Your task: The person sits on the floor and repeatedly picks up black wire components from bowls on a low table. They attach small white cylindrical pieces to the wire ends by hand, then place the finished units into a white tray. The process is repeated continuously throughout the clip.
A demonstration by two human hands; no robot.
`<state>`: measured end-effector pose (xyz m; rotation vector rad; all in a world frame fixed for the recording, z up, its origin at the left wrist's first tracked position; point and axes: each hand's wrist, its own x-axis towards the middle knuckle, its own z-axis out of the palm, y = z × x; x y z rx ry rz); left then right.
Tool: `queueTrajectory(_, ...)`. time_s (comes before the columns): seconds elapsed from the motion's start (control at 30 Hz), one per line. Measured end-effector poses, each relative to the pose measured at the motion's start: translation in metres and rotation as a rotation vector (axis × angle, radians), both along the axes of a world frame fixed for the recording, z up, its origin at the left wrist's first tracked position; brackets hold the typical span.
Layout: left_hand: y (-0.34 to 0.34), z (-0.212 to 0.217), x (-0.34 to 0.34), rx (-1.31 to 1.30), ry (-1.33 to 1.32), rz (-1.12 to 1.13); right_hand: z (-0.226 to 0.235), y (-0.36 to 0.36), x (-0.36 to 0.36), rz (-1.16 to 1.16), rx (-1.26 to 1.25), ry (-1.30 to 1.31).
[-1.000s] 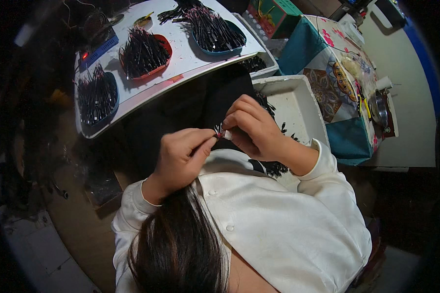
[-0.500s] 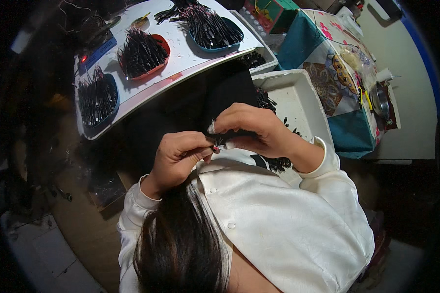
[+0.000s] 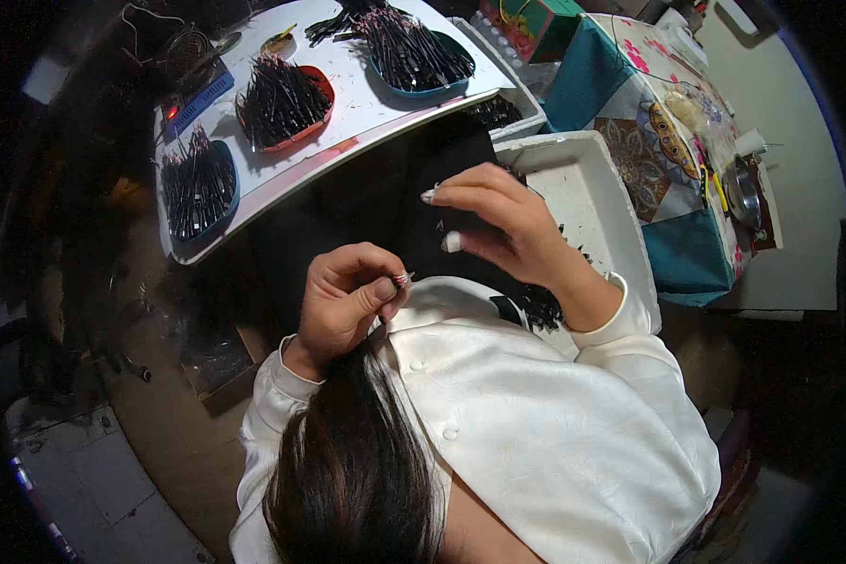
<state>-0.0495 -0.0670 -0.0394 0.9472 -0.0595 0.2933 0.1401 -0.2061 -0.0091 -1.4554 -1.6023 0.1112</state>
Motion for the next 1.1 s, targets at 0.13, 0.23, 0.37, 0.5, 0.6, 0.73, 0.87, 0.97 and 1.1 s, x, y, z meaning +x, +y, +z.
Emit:
queueTrajectory(0.13, 0.0, -0.002, 0.004, -0.065, 0.002, -0.036, -0.001, 0.001, -0.014, 0.191, 0.11, 0.149)
queueTrajectory(0.23, 0.0, 0.0, 0.004, -0.056, 0.01, -0.036, 0.002, 0.009, -0.019, 0.243, 0.145, 0.139)
queueTrajectory(0.37, 0.002, 0.008, 0.004, 0.088, 0.029, 0.006, 0.001, 0.008, -0.026, 0.279, -0.029, 0.388)
queueTrajectory(0.5, 0.009, 0.018, 0.003, 1.174, -0.155, 0.378, -0.011, 0.001, -0.032, 0.469, -0.517, 1.516)
queueTrajectory(0.6, 0.007, 0.018, 0.006, 1.26, -0.248, 0.435, -0.015, -0.007, -0.032, 0.427, -0.692, 1.711)
queueTrajectory(0.73, 0.001, 0.018, -0.001, 0.815, -0.006, 0.31, -0.004, -0.011, -0.036, 0.099, -0.303, 0.736)
queueTrajectory(0.87, -0.004, 0.016, -0.005, 0.567, 0.077, 0.258, 0.009, -0.007, -0.031, 0.083, 0.019, -0.013)
queueTrajectory(0.97, -0.006, 0.015, -0.003, 0.485, 0.078, 0.229, 0.011, -0.004, -0.029, 0.111, 0.036, -0.098)
queueTrajectory(1.1, -0.003, 0.015, -0.003, 0.866, -0.028, 0.33, 0.009, -0.011, -0.034, 0.211, -0.396, 0.617)
